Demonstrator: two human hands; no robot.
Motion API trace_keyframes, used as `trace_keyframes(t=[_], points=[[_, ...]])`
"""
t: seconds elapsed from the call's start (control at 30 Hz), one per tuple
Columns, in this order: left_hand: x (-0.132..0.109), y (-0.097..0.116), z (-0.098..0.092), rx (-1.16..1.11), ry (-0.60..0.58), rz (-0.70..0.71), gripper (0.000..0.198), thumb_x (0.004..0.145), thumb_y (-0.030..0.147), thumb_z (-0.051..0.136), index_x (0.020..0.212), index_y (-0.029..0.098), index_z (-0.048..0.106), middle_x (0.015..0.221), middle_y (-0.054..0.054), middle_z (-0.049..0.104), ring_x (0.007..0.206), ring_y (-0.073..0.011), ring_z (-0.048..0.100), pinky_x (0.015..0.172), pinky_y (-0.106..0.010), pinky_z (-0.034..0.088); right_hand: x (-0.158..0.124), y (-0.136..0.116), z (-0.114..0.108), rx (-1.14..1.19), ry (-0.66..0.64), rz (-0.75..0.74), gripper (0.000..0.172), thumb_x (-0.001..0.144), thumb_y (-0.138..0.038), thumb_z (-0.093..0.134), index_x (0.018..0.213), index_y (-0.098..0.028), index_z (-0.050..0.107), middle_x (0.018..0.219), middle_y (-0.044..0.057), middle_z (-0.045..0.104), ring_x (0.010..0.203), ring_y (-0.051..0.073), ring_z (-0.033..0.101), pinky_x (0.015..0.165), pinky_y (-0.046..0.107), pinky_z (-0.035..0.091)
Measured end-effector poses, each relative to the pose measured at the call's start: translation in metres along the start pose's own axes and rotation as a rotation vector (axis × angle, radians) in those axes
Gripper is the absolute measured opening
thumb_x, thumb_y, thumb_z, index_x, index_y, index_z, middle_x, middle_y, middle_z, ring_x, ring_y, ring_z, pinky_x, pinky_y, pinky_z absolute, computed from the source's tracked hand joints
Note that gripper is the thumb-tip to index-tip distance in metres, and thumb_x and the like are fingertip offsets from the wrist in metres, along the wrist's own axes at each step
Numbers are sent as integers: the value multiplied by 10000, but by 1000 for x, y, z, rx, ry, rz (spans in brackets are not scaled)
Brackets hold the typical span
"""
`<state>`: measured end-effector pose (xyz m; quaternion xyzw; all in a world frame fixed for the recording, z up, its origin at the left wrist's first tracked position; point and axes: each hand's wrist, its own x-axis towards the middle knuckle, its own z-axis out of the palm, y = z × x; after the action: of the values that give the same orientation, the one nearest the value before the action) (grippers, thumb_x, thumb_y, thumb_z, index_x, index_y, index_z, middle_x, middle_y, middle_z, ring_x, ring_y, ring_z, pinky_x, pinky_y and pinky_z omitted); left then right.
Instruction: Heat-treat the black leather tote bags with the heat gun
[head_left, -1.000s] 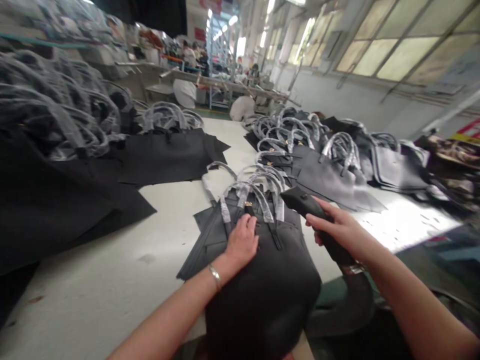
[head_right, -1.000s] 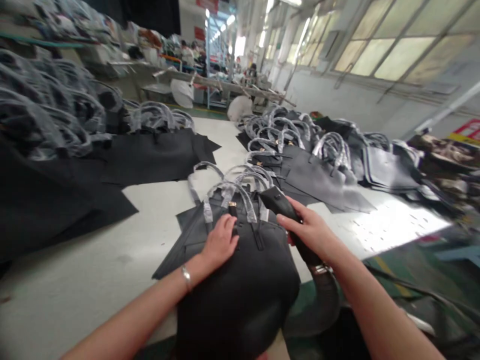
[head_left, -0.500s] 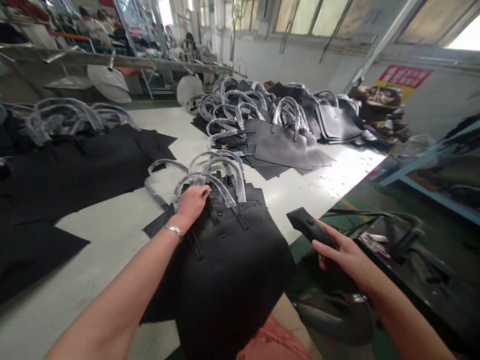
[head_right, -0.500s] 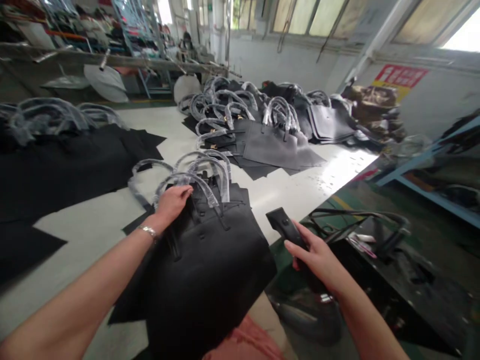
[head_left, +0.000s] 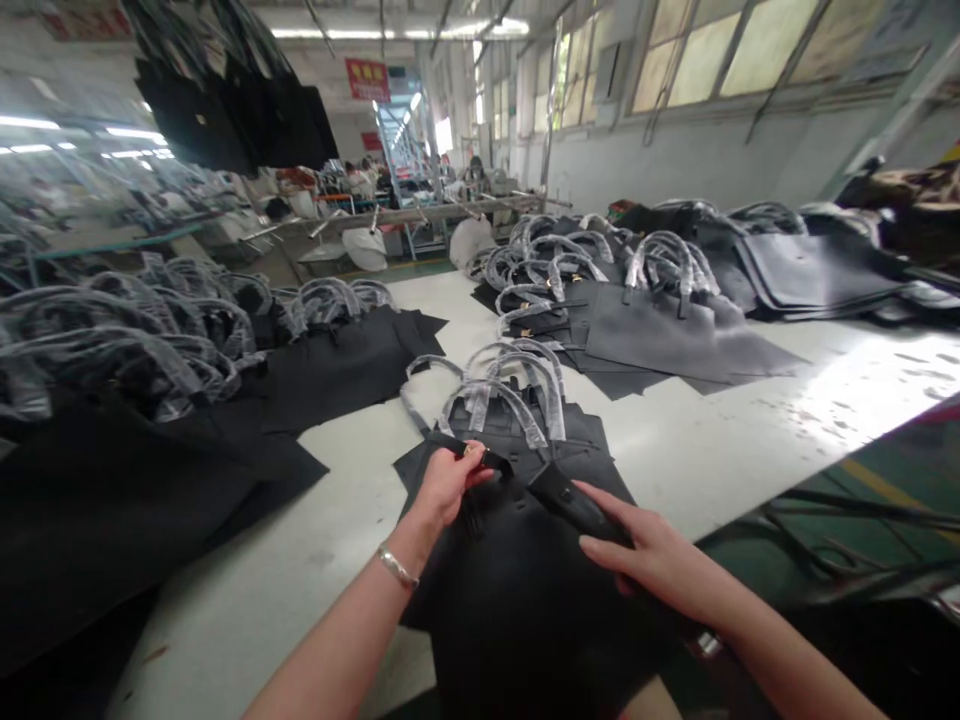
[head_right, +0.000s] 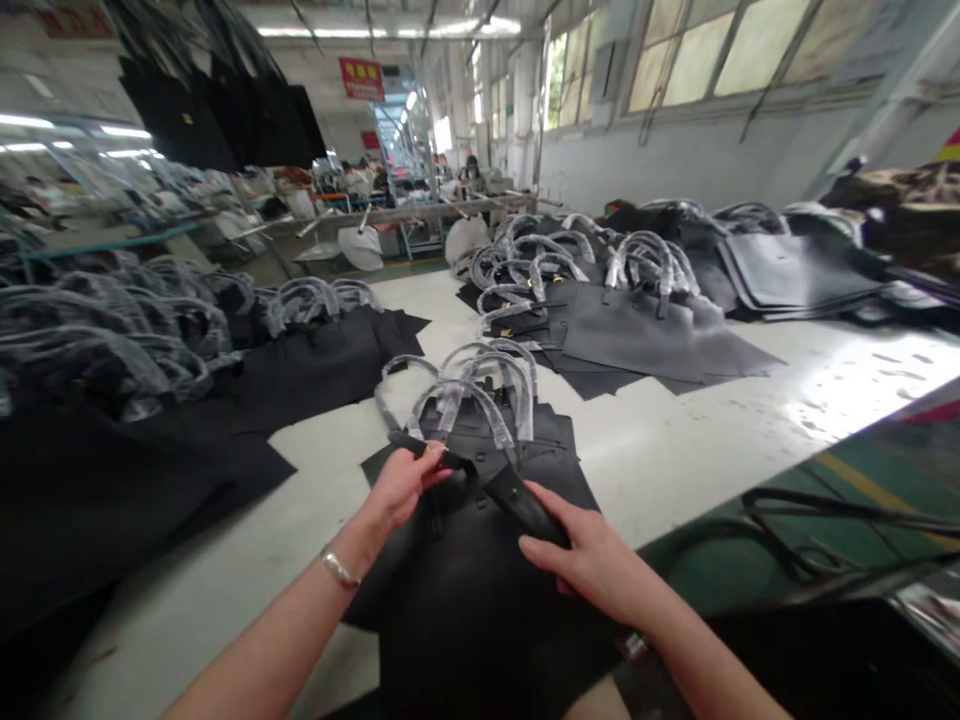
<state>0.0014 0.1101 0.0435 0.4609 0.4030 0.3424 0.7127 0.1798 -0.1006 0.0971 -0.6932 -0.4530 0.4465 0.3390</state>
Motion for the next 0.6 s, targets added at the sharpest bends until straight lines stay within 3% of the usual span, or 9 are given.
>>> trace_keyframes(t=[0.13, 0.23, 0.37, 0.6], points=[[-25, -16, 3, -230, 107, -124, 105, 828, 158, 683, 777, 83, 631, 839, -74, 645, 698, -111, 617, 638, -227, 585, 12, -15, 14, 26, -101, -33, 632, 831, -382, 623, 1416, -275, 409, 665, -44, 599, 486, 136, 579, 490, 251, 458], [-37, -23, 7, -314, 134, -141, 94, 830, 155, 684, 801, 85, 631, 832, -79, 655, 704, -127, 634, 630, -228, 579, 18, -21, 17, 78, -150, -29, 646, 824, -378, 629, 1421, -278, 402, 699, -40, 604, 477, 124, 571, 472, 237, 443], [-47, -29, 11, -365, 106, -109, 163, 773, 193, 755, 833, 102, 633, 852, -65, 662, 740, -140, 643, 639, -229, 570, 21, -25, 17, 109, -157, -49, 655, 819, -388, 636, 1420, -266, 404, 682, -44, 590, 477, 122, 567, 466, 231, 440], [-64, -31, 18, -486, 85, -185, 65, 835, 145, 679, 823, 84, 659, 861, -73, 671, 745, -131, 646, 667, -208, 558, 13, -19, 21, 74, -149, -29, 648, 816, -392, 639, 1406, -247, 416, 690, -31, 621, 482, 125, 573, 471, 233, 441]])
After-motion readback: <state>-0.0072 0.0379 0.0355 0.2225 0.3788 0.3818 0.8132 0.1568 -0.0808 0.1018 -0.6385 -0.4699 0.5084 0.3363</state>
